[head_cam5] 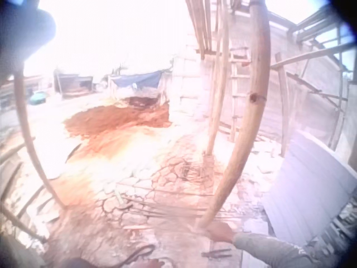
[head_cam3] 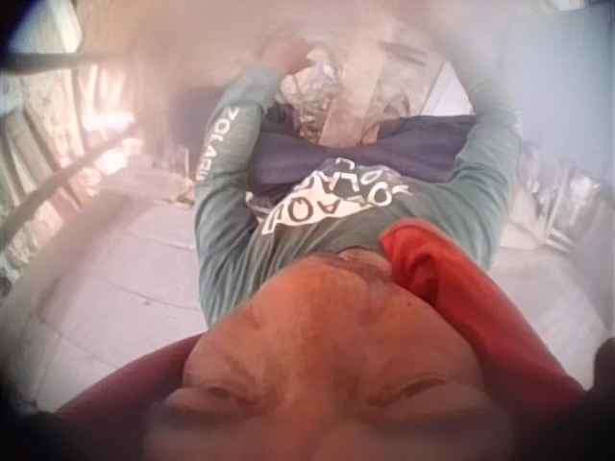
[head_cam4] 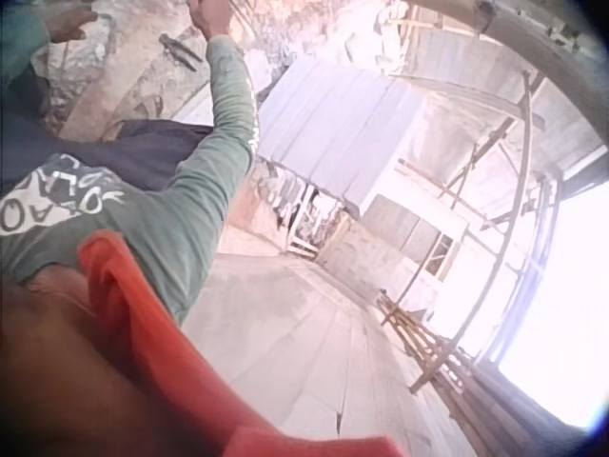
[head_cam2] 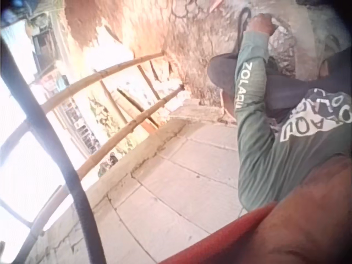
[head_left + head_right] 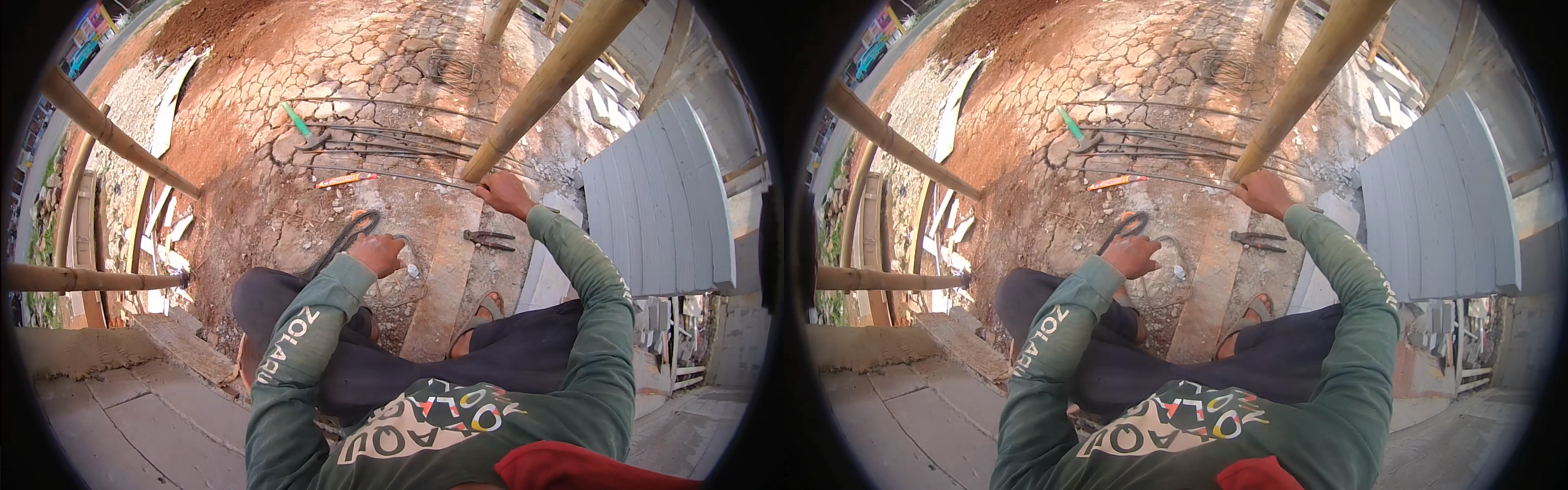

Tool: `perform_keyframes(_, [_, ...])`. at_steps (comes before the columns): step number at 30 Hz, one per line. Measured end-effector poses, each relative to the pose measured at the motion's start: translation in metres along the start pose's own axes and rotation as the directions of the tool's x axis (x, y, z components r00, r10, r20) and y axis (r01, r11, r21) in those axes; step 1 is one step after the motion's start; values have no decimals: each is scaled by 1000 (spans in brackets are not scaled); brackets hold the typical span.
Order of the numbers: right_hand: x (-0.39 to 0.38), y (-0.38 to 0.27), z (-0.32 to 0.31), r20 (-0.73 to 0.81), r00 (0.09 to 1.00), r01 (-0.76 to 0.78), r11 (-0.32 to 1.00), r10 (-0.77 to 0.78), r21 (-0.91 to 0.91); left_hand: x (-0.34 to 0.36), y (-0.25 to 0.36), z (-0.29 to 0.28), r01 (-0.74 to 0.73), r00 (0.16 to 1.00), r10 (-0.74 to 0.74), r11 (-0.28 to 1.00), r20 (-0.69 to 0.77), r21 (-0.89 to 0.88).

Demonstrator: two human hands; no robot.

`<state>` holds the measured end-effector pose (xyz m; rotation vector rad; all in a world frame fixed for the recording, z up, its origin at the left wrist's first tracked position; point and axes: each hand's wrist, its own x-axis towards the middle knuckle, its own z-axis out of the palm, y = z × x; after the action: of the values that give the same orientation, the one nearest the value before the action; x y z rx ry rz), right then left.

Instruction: The person sits on the ground and repeatedly bends thin metal rods into curved shapes using hands and pliers. The person handles multiple rods one at a time, bending them and placing them on the ground.

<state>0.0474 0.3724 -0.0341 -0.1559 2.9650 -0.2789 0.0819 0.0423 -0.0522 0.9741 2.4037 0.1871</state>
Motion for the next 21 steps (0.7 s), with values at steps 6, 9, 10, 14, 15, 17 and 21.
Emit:
perform_keyframes(6, [-94,45,-44,24,999,-46,997,48,-68,48,-11,57,-53,992,73,983,104,-178])
perform_keyframes(9, [-130,57,-45,10,999,-51,999,51,-17,88,-21,124,101,990,-35,840,134,-532])
perform_keyframes(10, [-139,60,-43,12,998,-54,998,54,-13,100,-20,151,195,980,-109,716,169,-670])
perform_keyframes(14, [-163,76,-29,30,998,-54,998,54,-11,118,16,255,397,834,-551,587,10,-706])
perform_keyframes(15, [-169,80,-25,35,997,-62,998,63,-6,119,26,270,482,780,-626,598,3,-640])
perform_keyframes(17, [-176,92,-20,61,993,-98,995,98,1,118,28,281,403,868,-496,676,23,-617])
perform_keyframes(21, [-189,108,-6,118,987,-112,993,107,37,123,19,272,310,935,-350,736,54,-601])
